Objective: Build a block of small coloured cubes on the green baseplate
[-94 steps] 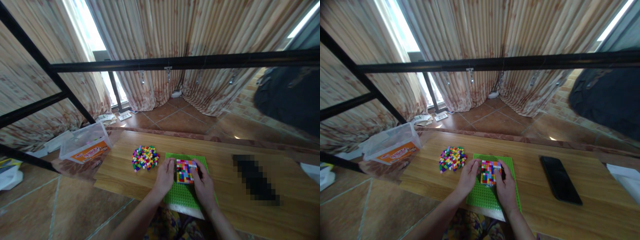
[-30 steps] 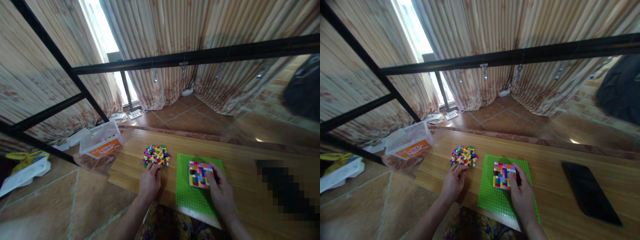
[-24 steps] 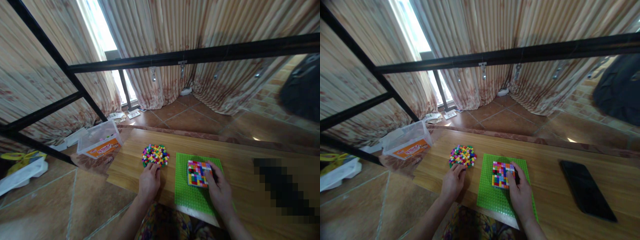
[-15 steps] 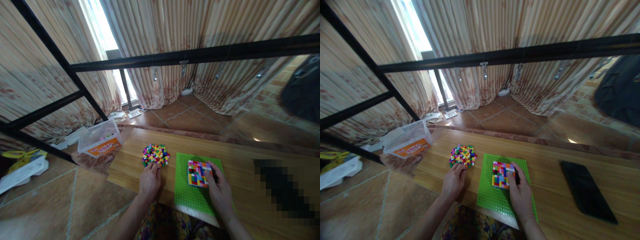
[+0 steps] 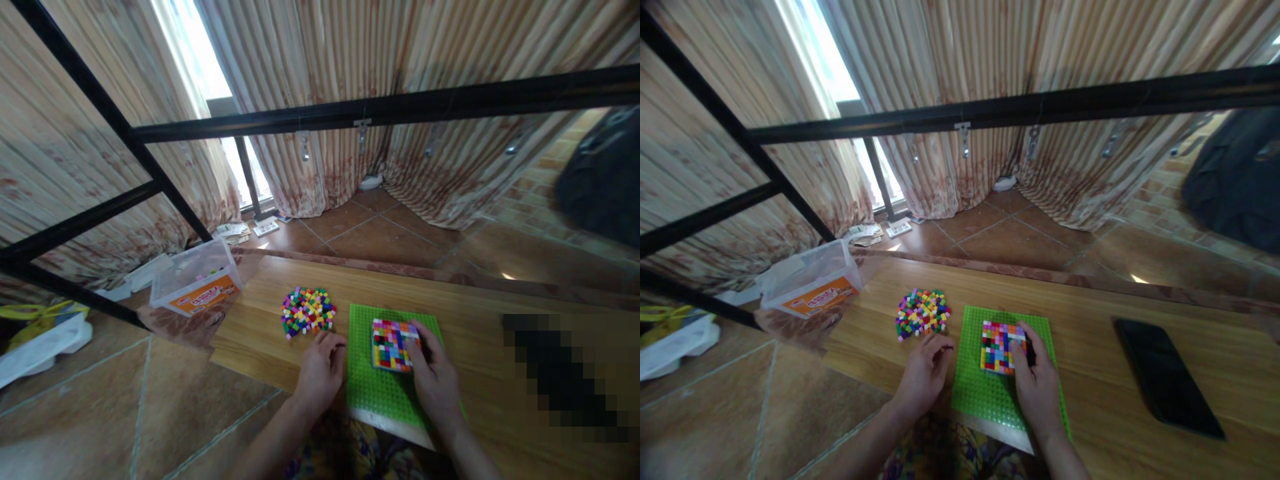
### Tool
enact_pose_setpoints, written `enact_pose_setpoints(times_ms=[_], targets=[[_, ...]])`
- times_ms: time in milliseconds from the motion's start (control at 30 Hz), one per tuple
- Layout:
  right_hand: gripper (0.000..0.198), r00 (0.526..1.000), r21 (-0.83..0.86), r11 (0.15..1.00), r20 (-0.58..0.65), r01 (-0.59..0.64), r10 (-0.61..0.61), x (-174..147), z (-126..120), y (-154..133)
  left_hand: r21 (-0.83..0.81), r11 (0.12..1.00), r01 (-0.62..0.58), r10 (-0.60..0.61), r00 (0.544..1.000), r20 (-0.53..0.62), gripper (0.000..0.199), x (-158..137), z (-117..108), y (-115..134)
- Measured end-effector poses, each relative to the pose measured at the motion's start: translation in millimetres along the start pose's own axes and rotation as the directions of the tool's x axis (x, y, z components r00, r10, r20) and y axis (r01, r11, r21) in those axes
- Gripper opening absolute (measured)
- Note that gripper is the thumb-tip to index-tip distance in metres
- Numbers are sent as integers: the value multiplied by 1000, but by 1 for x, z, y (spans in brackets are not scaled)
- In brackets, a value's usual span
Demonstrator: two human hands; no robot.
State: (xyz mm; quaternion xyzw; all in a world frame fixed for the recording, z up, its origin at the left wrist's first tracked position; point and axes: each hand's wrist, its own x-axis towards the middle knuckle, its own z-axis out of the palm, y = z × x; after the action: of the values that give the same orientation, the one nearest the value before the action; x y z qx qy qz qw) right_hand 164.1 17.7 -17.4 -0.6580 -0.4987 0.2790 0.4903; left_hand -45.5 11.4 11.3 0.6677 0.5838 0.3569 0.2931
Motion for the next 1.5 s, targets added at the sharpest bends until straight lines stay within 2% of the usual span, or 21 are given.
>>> enact_pose_setpoints(times_ms=[133,467,767,1033,1167,1333,1500], targets=[[53,1000,2,1000,14,-4,4,0,0,-2,-135,990,25,-27,1000,-16,16,4,13,11],[52,1000,-16,1000,16,13,-13,1,0,-4,-253,967,0,-5,1000,-21,16,15,32,27],[52,999,-16,1000,32,-5,6,1,-1,-5,-369,929,17,-33,999,-38,17,19,38,29],[50,999,-13,999,15,36,-35,1,-1,-3,-473,880,26,-60,997,-56,15,19,45,25],[51,1000,-27,1000,25,15,-14,1,-1,-4,-537,840,80,-123,991,-45,11,21,48,22],[51,1000,-32,999,15,16,-16,1,-1,-3,-659,735,161,-204,979,12,7,22,53,20],[51,1000,-23,1000,22,11,-10,1,-1,-3,-708,674,210,-228,971,71,5,24,53,22]])
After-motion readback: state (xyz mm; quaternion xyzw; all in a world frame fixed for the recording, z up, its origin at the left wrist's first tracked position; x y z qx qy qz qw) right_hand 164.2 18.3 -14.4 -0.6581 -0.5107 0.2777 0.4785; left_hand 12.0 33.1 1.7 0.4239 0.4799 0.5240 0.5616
